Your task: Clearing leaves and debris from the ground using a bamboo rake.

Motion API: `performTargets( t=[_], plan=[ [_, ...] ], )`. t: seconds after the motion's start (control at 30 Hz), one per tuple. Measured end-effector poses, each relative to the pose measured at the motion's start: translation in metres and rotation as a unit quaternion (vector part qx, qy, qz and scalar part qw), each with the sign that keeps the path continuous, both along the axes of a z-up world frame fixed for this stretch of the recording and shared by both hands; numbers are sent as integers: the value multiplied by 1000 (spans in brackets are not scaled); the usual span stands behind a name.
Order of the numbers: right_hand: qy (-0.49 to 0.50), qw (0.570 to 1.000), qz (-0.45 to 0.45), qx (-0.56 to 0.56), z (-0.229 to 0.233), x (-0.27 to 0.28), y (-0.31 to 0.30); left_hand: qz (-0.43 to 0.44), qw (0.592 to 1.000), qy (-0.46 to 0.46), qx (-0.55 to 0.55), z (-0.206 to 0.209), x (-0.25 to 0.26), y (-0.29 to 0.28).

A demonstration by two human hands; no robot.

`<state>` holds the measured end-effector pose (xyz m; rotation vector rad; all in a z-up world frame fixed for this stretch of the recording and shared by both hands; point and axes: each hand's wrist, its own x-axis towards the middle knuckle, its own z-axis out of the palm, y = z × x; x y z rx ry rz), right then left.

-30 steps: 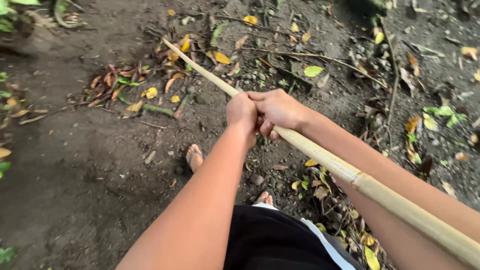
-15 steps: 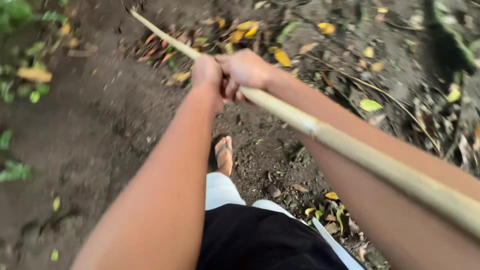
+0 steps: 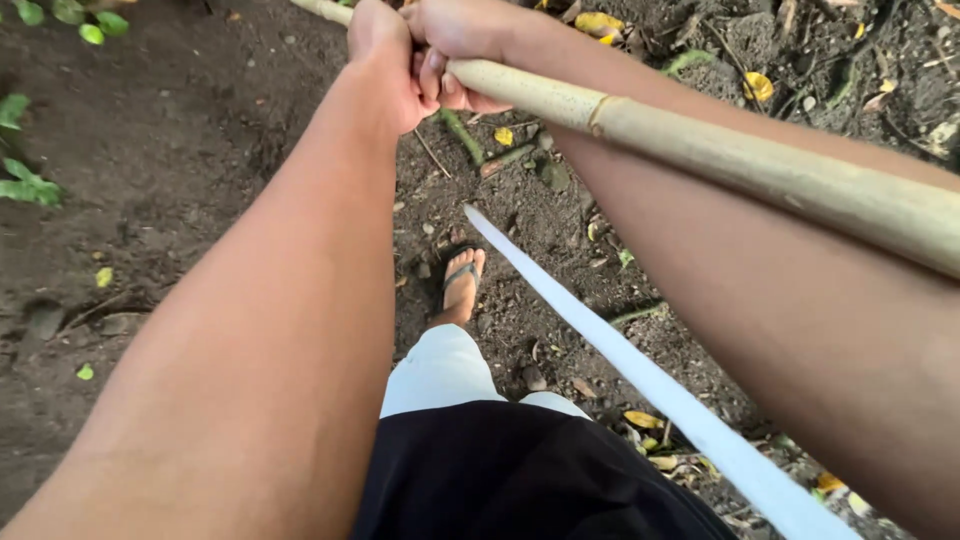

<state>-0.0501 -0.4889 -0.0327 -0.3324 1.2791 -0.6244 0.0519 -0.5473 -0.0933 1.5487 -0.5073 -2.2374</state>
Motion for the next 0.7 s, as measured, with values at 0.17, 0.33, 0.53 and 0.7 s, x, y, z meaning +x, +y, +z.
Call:
performTargets(
  t=[0.17,0.33,0.53,0.7],
  plan=[
    [50,998,27,4,-8,-36,12,-17,999,39,29,-5,-34,13],
    [151,988,32,17,10,-75,79,-47,995,66,64,-3,-83,73],
    [143,987,-69,25,16,-109,220,-72,994,50,62,27,-121,215],
    [104,985,-134,22,26,-124,367,-106,993,20,54,17,-151,355]
  ],
)
